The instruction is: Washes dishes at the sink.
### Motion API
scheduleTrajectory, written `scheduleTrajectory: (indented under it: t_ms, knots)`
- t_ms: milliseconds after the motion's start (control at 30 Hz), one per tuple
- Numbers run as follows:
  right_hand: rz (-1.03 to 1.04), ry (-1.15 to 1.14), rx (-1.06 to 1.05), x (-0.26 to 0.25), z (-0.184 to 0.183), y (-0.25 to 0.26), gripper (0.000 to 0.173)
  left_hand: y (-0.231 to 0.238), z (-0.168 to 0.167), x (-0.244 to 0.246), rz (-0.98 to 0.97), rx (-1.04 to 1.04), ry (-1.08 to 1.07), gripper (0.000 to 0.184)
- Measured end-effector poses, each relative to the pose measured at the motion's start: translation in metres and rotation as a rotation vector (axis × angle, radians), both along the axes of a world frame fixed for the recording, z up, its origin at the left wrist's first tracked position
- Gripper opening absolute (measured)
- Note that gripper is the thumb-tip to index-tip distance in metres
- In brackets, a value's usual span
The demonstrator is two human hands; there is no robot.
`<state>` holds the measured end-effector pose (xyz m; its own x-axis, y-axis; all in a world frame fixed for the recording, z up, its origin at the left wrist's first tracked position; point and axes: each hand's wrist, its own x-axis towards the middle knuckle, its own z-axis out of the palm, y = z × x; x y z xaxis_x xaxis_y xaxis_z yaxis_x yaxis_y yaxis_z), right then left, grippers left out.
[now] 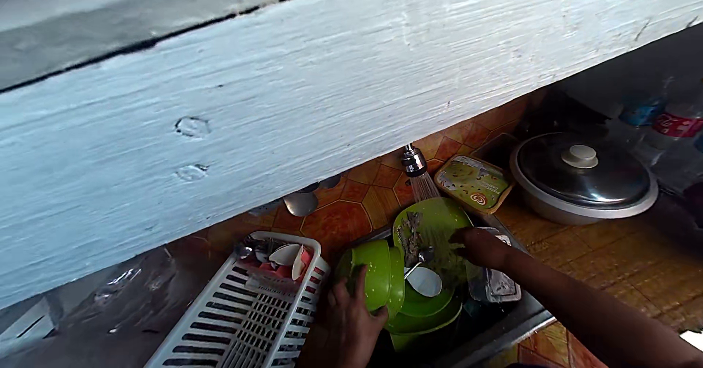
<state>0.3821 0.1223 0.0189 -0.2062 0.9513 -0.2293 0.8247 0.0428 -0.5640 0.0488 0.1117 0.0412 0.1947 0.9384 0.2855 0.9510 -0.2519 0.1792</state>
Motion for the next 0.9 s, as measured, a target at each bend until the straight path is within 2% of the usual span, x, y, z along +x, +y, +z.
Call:
scheduleTrajectory:
  t_ms: [100,233,333,433,467,533,600,667,800,867,900]
  knots:
    - [-0.182,0.17,0.014,-0.002,0.012,0.0,0.035,0.001,0.026,-0.003,-0.011,0.101,-0.011,0.096]
    - [-0.341,0.418,0.084,-0.004,0.009,0.006,0.033,0.004,0.06,-0.005,-0.025,0.189,-0.192,0.089]
    - [-0.517,0.718,0.013,-0.011,0.009,0.011,0.032,0.008,0.082,0.005,-0.016,0.125,-0.501,0.089]
    - [-0.626,0.894,-0.065,-0.017,0.021,0.013,0.032,0.011,0.082,0.029,-0.004,-0.139,-1.002,0.086]
    - [-0.62,0.863,-0.05,-0.017,0.027,0.013,0.032,0.012,0.078,0.04,0.018,-0.257,-1.186,0.08]
    - [-0.546,0.656,0.068,-0.018,0.037,0.012,0.032,0.01,0.07,0.064,0.139,-0.504,-1.486,0.063]
    - [-0.442,0.429,0.196,-0.018,0.05,0.009,0.035,0.013,0.051,0.08,0.254,-0.701,-1.659,0.045]
    - [-0.362,0.281,0.257,-0.018,0.06,0.006,0.033,0.015,0.03,0.089,0.279,-0.83,-1.762,0.038]
    - [-0.308,0.004,0.418,-0.013,0.064,0.002,0.031,0.015,0.009,0.098,0.29,-0.93,-1.862,0.034]
    - [-0.35,0.006,0.342,-0.008,0.066,0.003,0.045,0.011,0.004,0.1,0.259,-0.964,-1.878,0.028]
    - [-0.413,0.081,0.284,-0.004,0.064,0.003,0.054,0.008,0.004,0.102,0.25,-0.983,-1.89,0.026]
